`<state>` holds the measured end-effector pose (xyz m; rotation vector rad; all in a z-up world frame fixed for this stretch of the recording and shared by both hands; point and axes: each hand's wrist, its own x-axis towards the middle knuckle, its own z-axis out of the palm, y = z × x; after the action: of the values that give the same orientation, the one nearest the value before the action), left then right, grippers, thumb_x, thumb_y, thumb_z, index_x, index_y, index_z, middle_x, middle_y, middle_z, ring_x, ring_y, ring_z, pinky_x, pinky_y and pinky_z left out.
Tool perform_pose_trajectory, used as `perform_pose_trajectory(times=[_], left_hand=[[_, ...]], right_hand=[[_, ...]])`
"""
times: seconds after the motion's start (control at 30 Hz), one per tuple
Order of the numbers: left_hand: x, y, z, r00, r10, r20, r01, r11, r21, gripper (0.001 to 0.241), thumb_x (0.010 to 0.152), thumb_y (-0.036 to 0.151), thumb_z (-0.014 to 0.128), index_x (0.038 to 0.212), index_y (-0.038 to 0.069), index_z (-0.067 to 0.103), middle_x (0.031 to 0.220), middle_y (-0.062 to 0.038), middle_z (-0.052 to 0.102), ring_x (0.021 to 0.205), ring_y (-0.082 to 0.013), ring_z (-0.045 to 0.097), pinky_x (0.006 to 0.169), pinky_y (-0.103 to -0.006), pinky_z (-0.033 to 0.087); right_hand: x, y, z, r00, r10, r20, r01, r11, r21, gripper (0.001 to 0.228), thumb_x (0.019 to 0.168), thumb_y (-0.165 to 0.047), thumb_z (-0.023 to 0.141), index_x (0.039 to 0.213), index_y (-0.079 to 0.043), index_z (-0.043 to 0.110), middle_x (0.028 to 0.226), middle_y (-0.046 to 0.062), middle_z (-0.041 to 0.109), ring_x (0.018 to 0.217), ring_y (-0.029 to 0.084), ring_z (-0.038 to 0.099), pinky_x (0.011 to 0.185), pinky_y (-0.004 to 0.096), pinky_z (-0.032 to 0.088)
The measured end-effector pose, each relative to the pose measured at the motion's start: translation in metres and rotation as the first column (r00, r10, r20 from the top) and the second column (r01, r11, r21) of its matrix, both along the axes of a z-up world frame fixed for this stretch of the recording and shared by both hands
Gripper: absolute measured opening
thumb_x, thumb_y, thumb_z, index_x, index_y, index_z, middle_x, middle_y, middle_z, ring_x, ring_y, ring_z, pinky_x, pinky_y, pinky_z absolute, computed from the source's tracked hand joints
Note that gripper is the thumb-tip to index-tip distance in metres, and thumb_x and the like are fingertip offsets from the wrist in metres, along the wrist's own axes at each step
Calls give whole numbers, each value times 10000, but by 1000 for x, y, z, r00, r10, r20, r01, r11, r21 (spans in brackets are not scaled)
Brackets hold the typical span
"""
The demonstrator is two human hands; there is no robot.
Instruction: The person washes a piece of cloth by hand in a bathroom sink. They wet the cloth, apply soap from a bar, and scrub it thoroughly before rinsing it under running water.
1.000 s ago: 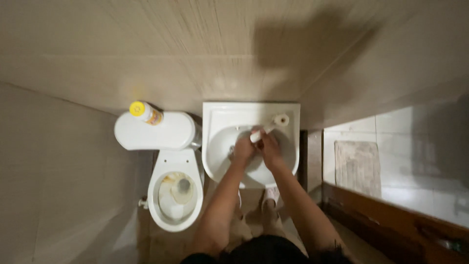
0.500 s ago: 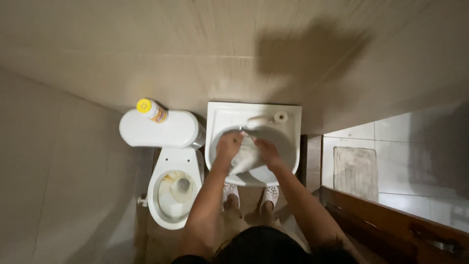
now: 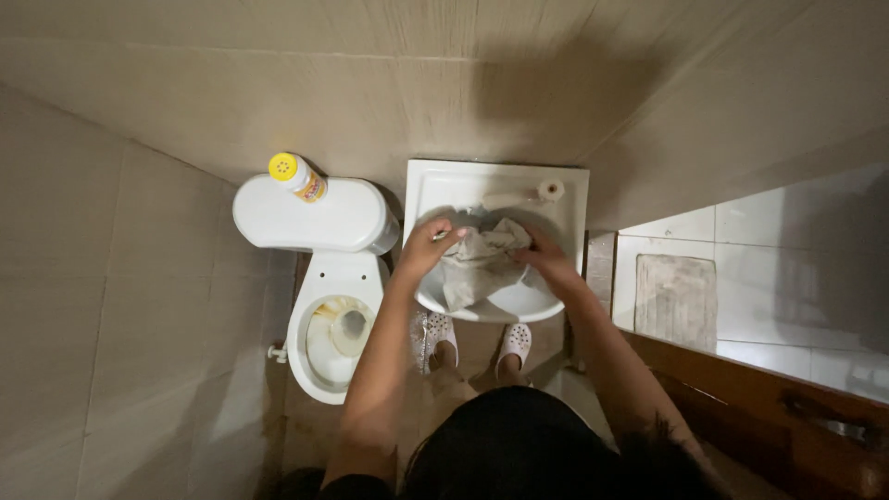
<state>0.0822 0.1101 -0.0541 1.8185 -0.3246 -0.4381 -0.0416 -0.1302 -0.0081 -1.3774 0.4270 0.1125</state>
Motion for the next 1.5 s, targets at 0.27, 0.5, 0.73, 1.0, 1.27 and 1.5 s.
perform_pose_trajectory(times=[0.27,0.5,0.73,1.0,1.27,1.5], left_hand=[[-18,-15,116,949,-144,281,-43,824,565,375,866,12,640,1175,176,504,1168,-147,566,929,-436,688,795,-547,576],[-36,-52,99,945,-308,-113,324,929,179,260,985,298,632,1206,166,671,969,-112,727,943,-354,709,806,-477,549],[-27,-33,138,897,-313,313,153,883,444,132,926,210,666,1043,151,681,992,-89,729,956,-372,709,846,-482,565],[-14,-29,109,972,-81,222,57,992,109,126,998,243,679,914,186,604,704,-26,648,713,-261,682,757,-383,550],[-30,-55,196,868,-182,461,216,976,-20,136,944,190,731,1052,114,699,954,-169,748,984,-402,714,879,-495,564],[-35,-55,198,886,22,463,-13,1000,-23,127,979,282,723,1072,196,711,990,-47,754,993,-281,725,918,-419,561]], right_hand=[[3,-16,-13,976,-216,16,206,948,243,483,1062,-226,576,1519,-117,462,1431,117,555,1319,271,541,1132,457,411],[0,-1,22,968,-232,99,220,968,119,564,1055,-134,600,1553,12,380,1395,169,505,1249,268,538,1116,467,435],[-6,-25,79,931,-226,287,269,955,-123,324,898,37,709,951,-137,440,938,-26,400,777,88,448,688,277,403],[3,-43,119,950,-79,301,186,920,-345,201,1095,-104,514,934,-176,417,892,-47,376,754,83,358,687,285,318],[-10,14,85,965,254,-60,-253,857,-449,440,936,-367,750,1188,-7,723,1207,251,689,1238,432,607,1066,533,428],[-6,-8,16,971,27,-237,-12,998,62,426,878,-545,770,862,-137,646,622,-8,528,437,114,414,358,238,256]])
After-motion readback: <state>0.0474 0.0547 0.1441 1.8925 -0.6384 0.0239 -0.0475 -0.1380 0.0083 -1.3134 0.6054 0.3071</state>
